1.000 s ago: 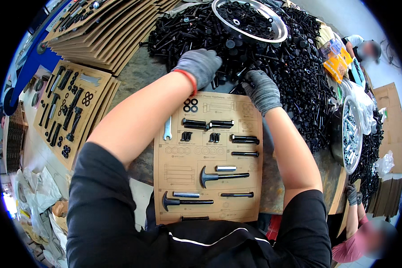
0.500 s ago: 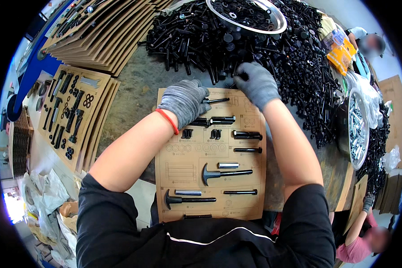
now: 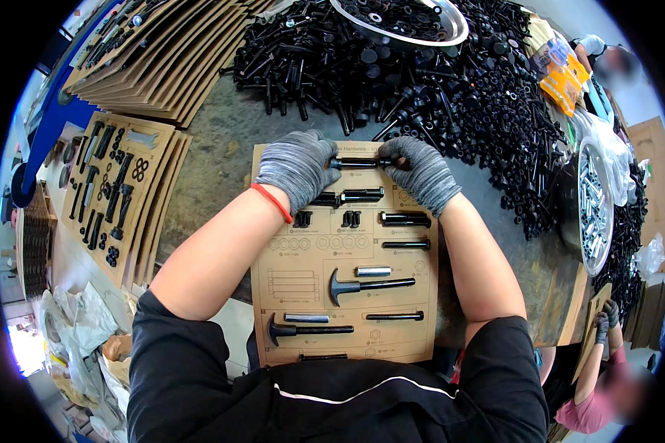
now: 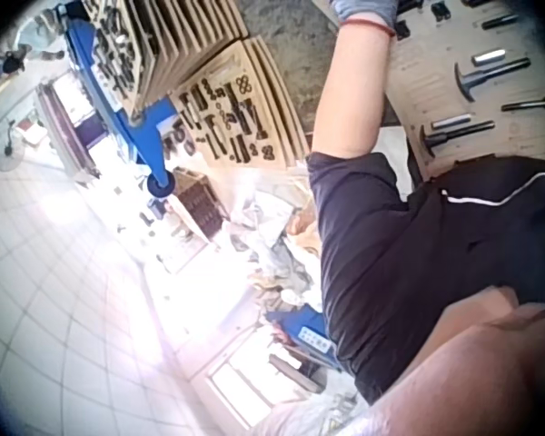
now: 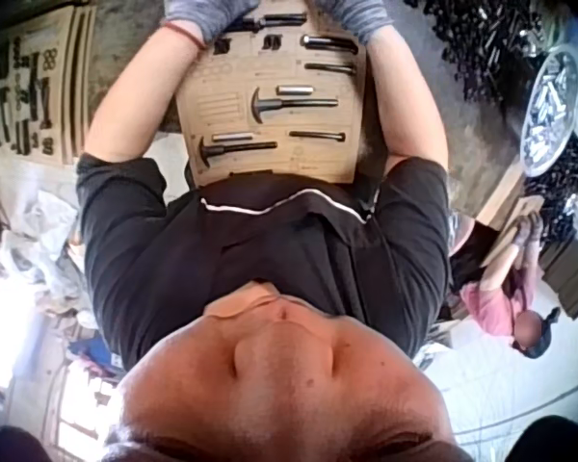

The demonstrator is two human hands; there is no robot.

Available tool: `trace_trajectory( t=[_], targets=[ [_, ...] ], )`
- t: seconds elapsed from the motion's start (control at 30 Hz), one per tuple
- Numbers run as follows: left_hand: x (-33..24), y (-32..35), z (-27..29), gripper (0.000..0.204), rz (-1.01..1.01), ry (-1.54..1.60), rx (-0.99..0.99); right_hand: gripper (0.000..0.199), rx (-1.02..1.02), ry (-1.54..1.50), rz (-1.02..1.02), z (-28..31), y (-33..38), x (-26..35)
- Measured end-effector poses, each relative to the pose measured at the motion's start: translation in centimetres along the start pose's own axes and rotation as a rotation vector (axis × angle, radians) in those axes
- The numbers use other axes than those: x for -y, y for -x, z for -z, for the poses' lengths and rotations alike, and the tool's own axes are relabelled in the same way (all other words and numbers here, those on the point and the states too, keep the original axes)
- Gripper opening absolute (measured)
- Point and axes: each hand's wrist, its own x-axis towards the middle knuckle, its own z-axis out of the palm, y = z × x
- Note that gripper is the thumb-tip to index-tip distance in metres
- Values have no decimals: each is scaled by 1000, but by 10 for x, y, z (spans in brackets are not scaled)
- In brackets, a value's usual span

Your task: The person arranges various metal tools and hardware onto a cardboard backing sheet. They pick up hammers, bolts, washers, and a wrench from piles on the table and place them into designated slots on the board. The person repeats this process to complete multiple tool kit assemblies.

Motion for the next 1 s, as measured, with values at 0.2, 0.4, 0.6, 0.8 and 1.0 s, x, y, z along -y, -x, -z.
trace_trajectory(
  t=[0.2,0.4,0.6,0.8,1.0],
  targets=[
    [4,5,-5,40,9,133,-25,31,-45,-62,-17,-3,0,-6],
    [-5,12,-5,32,-4,101,-163,32,-121,-56,-21,-12,5,-9],
    [-3,10,-3,30,48,131,-19,30,-25,-48,-47,-6,4,-3],
    [-3,21,-3,42,37,293,-120,41,-89,-69,-82,-21,1,-13],
    [51,70,-37,69,79,795,-434,41,-276,72,217,38,4,5]
  ],
)
